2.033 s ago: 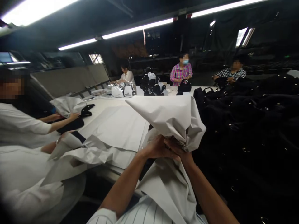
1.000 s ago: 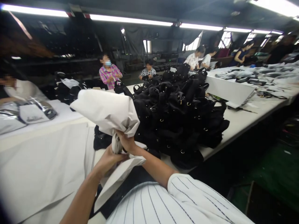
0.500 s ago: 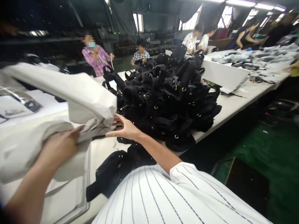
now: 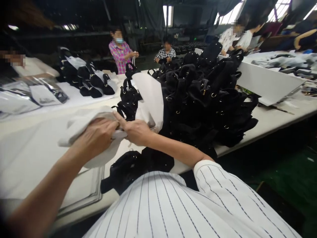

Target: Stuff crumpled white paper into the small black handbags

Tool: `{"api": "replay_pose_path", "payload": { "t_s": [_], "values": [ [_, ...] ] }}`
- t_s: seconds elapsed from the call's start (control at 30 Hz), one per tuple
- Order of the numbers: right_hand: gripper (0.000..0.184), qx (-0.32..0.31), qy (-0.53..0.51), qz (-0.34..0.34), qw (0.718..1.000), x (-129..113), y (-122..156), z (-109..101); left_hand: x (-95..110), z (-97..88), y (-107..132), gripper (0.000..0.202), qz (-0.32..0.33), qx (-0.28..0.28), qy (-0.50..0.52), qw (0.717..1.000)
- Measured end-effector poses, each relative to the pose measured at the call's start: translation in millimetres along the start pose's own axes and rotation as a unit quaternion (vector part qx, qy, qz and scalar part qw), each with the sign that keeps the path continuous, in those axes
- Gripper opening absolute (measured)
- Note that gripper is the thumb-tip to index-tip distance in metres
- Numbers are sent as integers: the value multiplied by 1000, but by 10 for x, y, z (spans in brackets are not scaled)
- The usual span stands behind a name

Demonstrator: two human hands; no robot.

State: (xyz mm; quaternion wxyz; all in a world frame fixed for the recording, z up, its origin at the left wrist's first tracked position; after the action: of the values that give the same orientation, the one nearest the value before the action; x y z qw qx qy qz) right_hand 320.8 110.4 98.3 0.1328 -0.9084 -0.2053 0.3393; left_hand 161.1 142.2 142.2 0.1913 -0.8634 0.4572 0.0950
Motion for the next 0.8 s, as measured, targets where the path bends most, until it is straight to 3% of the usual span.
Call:
{"api": "replay_pose_path", "payload": {
  "t_s": [0.13, 0.2, 0.3, 0.4, 0.53, 0.6, 0.67, 0.73, 0.77, 0.8],
  "values": [
    [72, -78, -29, 55, 995, -21, 194, -216, 10, -78, 175, 36, -50, 66, -5, 997],
    [72, -131, -55, 59, 988, -74, 274, -249, 68, 16, 240, 40, -38, 47, 14, 998],
    [94, -170, -122, 57, 976, -166, 252, -173, 157, 160, 233, 44, -2, 1, 37, 999],
    [96, -139, -199, 38, 969, -214, 108, -24, 168, 109, 156, 45, -3, -7, 46, 999],
    [84, -37, -255, 33, 966, -90, 39, 47, 56, -212, 317, 34, -82, 77, 145, 983],
    [81, 35, -263, 67, 962, 49, 128, -55, 10, -255, 648, 25, -205, 182, 221, 936],
    [76, 133, -255, 106, 952, 188, 280, -234, 43, -61, 1143, 23, -389, 285, 250, 840],
    [73, 235, -244, 131, 932, 276, 450, -423, 211, 387, 1694, 27, -581, 252, 210, 745],
    [71, 270, -240, 135, 923, 291, 528, -496, 347, 669, 1944, 30, -652, 200, 205, 702],
    [71, 289, -239, 138, 917, 287, 595, -544, 512, 966, 2153, 37, -696, 109, 220, 674]
  ]
}}
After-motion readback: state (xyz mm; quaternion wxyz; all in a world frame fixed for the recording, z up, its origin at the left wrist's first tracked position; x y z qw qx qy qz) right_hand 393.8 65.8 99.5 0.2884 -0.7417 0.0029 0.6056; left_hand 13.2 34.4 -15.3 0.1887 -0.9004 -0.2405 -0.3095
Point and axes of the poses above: each hand's wrist, its own y-axis away from the middle knuckle, its own z-axis out of the palm, x = y × z, the point moved 1 cm from there along -y, towards the middle knuckle, and after that the axes turned 15 degrees about -y, right-handed, at the moved point
